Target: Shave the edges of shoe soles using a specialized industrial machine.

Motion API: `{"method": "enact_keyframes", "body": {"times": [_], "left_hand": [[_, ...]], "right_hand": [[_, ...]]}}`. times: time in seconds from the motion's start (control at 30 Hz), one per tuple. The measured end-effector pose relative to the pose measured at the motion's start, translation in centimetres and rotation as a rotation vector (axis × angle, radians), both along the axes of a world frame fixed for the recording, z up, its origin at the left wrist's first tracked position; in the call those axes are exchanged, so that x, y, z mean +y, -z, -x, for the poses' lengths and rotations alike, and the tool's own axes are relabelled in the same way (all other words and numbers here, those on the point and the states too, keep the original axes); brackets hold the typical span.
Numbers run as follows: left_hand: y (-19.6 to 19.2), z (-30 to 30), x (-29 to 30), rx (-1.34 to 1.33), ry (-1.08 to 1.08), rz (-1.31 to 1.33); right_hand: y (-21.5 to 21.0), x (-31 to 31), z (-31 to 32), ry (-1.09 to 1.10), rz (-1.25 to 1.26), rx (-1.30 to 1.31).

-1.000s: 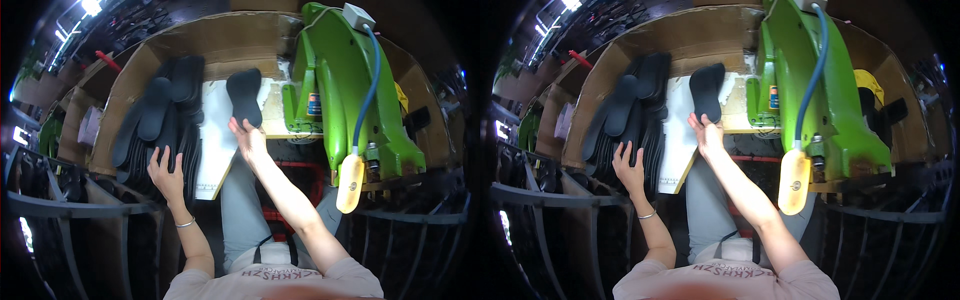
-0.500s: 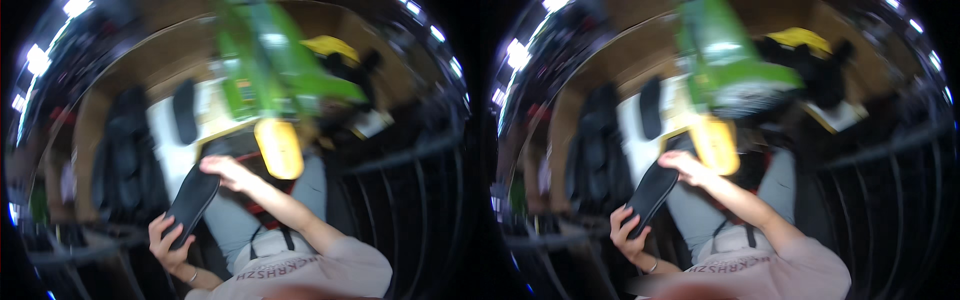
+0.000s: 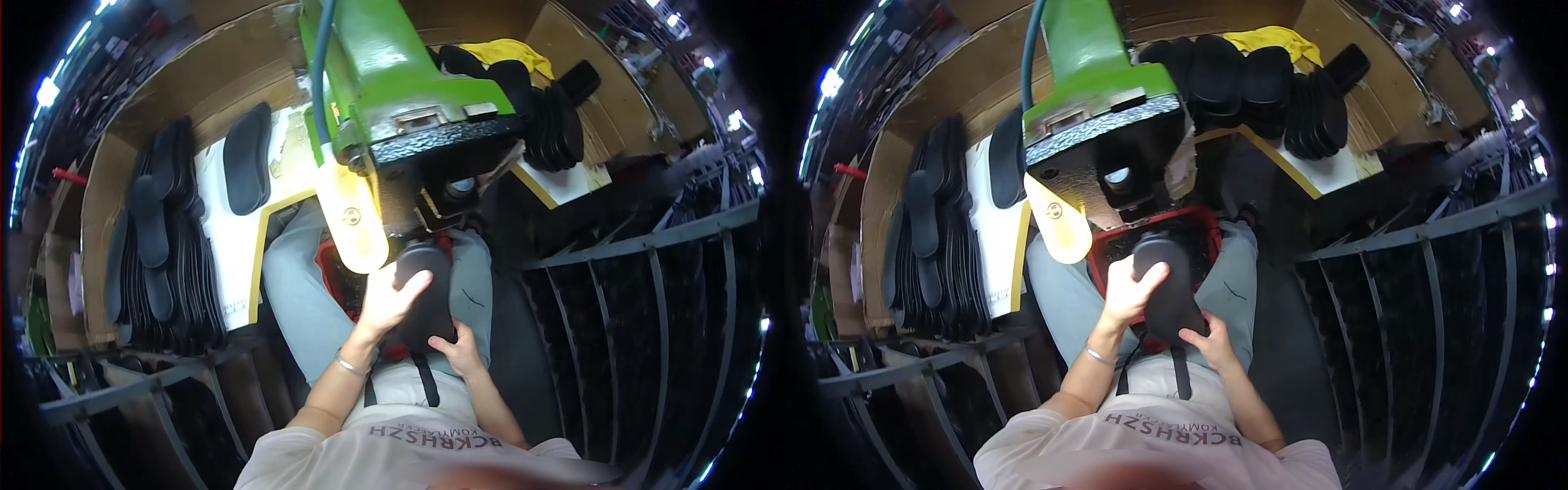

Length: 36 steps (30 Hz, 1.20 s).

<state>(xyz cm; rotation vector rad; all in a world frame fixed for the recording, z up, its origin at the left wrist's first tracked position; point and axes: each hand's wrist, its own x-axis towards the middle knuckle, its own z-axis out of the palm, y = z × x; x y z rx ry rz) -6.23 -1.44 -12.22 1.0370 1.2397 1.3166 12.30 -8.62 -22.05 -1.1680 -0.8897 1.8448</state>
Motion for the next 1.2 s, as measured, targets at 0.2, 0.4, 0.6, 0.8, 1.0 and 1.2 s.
{"method": "enact_keyframes", "body": {"times": [0.2, 0.4, 0.6, 0.8, 1.0, 1.2], "left_hand": [[-1.4, 1.1, 3.0, 0.152, 0.031, 0.106], [3.6, 0.8, 1.1, 0.24, -0.221, -0.064], [0.9, 0.5, 1.8, 0.139, -0.173, -0.131], [0.1, 2.8, 1.4, -0.105, -0.004, -0.171], [-0.4, 5.9, 0.4, -0.319, -0.149, -0.159], [0.0, 9.7, -0.9, -0.194, -0.287, -0.009]], "right_hand": [[-1.5, -0.2, 2.5, -0.013, -0.038, 0.034], [-3.8, 0.1, -1.6, 0.142, -0.109, 0.092], [-7.5, 6.2, -6.2, 0.599, -0.248, -0.063], [-12.0, 16.1, -5.5, 0.367, -0.474, 0.02], [-10.5, 18.3, -1.1, 0.308, -0.487, 0.174], [-5.3, 15.5, 1.2, 0.276, -0.437, 0.262]]}}
